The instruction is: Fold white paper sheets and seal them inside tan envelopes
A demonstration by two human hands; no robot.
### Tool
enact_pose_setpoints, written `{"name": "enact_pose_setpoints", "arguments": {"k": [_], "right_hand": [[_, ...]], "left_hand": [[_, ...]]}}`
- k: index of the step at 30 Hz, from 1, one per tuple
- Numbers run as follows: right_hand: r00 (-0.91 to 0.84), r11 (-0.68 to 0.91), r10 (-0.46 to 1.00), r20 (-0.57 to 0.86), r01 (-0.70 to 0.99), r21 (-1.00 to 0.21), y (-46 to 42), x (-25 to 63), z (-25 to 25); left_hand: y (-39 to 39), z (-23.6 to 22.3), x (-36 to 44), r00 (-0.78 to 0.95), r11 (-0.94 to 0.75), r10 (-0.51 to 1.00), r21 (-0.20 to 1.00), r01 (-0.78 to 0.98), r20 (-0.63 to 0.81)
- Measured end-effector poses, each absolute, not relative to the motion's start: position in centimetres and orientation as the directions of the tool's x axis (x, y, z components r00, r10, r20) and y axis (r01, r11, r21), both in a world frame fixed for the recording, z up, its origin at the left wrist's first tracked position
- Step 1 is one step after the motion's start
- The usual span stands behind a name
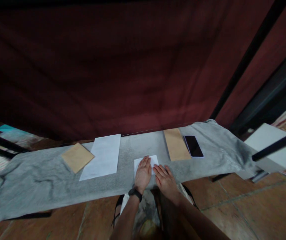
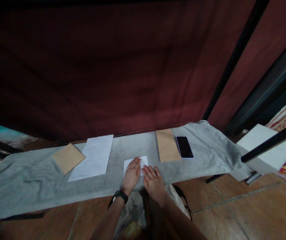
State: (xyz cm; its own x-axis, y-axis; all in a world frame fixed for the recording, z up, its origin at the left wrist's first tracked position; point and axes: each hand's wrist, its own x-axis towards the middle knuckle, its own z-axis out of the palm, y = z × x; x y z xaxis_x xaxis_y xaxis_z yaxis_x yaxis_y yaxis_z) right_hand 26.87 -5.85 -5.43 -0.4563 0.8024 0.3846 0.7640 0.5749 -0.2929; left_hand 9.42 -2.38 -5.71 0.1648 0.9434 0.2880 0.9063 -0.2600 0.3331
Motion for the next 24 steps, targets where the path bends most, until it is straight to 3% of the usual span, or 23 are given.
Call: {"name": "enact_pose_setpoints", "arguments": {"k": [24], "right_hand": [[-0.458,0.571,0.805,0.376,0.769,-0.287,-5.74,26.85,-5.82]], "left_hand": [[-2.64,-5.09,9.67,0.161,-0.247,0.946,0.303,0.920,0.282]]}}
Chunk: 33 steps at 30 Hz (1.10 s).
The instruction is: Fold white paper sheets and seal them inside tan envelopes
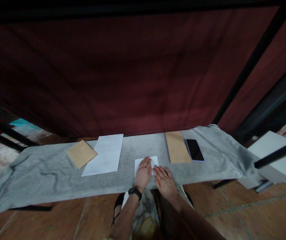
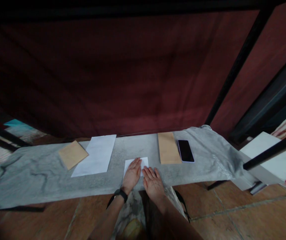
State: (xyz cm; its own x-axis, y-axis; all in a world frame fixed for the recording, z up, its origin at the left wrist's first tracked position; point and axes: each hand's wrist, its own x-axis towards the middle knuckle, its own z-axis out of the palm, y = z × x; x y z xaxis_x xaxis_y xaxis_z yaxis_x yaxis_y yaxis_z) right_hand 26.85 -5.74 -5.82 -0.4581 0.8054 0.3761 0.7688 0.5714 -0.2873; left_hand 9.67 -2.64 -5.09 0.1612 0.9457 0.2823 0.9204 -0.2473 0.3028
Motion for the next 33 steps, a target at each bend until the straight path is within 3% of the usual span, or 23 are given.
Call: {"name": "enact_pose_setpoints", "arguments": {"k": [20,27,33], "right_hand": [[-0.437,0.557,0.813,0.384,0.777,-0.294,-5.8,26.6,-6.0],[-0.427,0.549,0.820,0.381,0.775,-0.313,-5.8,26.6,-6.0],[-0.448,0.568,0.806,0.387,0.768,-0.295,-5.9,26.8,-5.5]], "left_hand": [[-1.8,-4.2,10.3,0.256,-0.323,0.940,0.341,0.883,0.227],[-1.5,-3.7,10.6,0.365,-0.402,0.915,0.306,0.863,0.173],[-2.5,-4.2,7.2,0.305,-0.346,0.934,0.260,0.901,0.188]]}}
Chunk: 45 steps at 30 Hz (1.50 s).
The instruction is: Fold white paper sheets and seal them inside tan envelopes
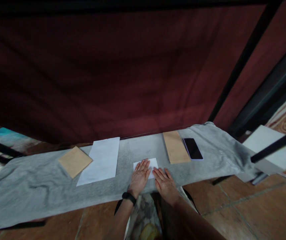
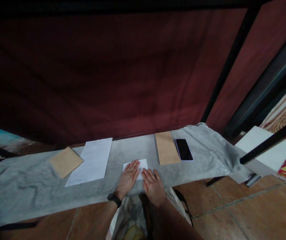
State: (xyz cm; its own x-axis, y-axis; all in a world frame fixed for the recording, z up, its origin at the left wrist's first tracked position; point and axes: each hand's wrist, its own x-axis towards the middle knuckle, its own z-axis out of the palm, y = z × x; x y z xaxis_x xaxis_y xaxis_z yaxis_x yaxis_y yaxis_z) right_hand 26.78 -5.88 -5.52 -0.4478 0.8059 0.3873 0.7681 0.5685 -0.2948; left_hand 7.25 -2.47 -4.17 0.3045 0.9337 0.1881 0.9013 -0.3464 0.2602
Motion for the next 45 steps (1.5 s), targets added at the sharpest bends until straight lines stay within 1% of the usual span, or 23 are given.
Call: {"name": "enact_pose_setpoints", "arguments": {"k": [6,11,17,24,32,36,41,45], "right_hand": [[-0.448,0.567,0.810,0.379,0.764,-0.308,-5.9,26.8,-5.4],[-0.449,0.565,0.814,0.369,0.758,-0.325,-5.9,26.8,-5.5],[-0.466,0.577,0.808,0.360,0.751,-0.322,-5.9,26.9,-5.5],[-0.448,0.558,0.820,0.356,0.765,-0.321,-5.4,26.7,-5.9],[-0.481,0.571,0.808,0.340,0.780,-0.256,-4.6,25.7,-5.7],[-0.502,0.585,0.794,0.343,0.784,-0.206,-4.7,25.9,-6.1],[-0.491,0.577,0.784,0.380,0.802,-0.155,-5.0,26.5,-6.8],[-0.482,0.567,0.781,0.396,0.814,-0.126,-5.2,26.8,-7.2]], "left_hand": [[-3.4,-5.3,3.9,0.161,-0.210,0.959,0.205,0.956,0.233],[-3.6,-5.3,4.8,0.026,-0.082,0.963,0.199,0.977,0.269],[-4.2,-5.0,7.3,0.162,-0.219,0.956,0.228,0.949,0.243],[-4.7,-4.9,7.6,0.141,-0.191,0.960,0.195,0.962,0.243],[-4.9,-4.2,8.0,0.134,-0.156,0.973,0.108,0.982,0.188],[-5.2,-4.6,7.5,0.120,-0.144,0.972,0.109,0.984,0.200],[-6.1,-5.1,6.0,0.047,-0.077,0.970,0.117,0.990,0.238],[-6.9,-5.1,4.5,0.004,-0.032,0.971,0.116,0.993,0.240]]}}
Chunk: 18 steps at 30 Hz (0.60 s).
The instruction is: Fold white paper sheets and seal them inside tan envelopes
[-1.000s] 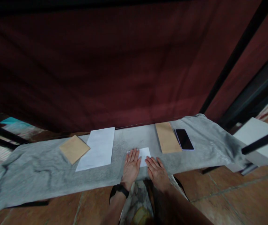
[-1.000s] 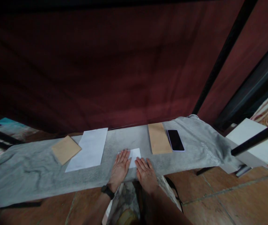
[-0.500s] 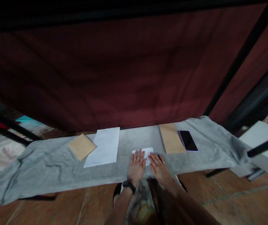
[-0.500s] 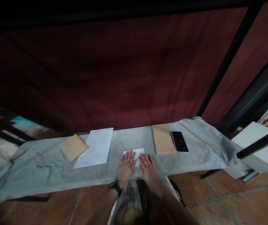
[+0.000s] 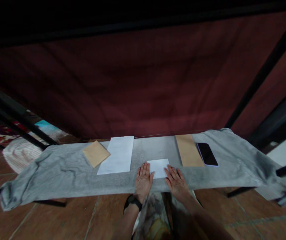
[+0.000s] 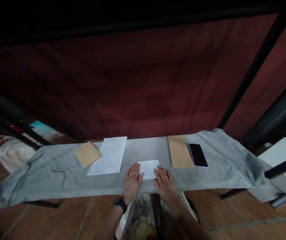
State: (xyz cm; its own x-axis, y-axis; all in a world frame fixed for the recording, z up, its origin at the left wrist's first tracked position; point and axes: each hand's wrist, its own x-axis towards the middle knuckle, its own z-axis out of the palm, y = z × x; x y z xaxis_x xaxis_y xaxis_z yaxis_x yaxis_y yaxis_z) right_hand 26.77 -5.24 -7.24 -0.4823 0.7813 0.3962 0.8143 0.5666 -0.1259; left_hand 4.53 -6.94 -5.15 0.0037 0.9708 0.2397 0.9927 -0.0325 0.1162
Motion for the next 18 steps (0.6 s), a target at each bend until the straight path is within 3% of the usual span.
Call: {"name": "enact_pose_setpoints", "arguments": {"k": [11,18], "right_hand": [[-0.483,0.552,0.788,0.382,0.829,-0.091,-5.4,26.6,-7.2],[-0.436,0.505,0.834,0.339,0.850,-0.150,-4.6,26.3,-6.3]], "left_hand": [[-7.9,-4.6,3.9,-0.059,0.019,0.961,0.147,0.989,0.271],[-8.0,-4.9,5.1,0.024,-0.064,0.956,0.128,0.990,0.292]]}}
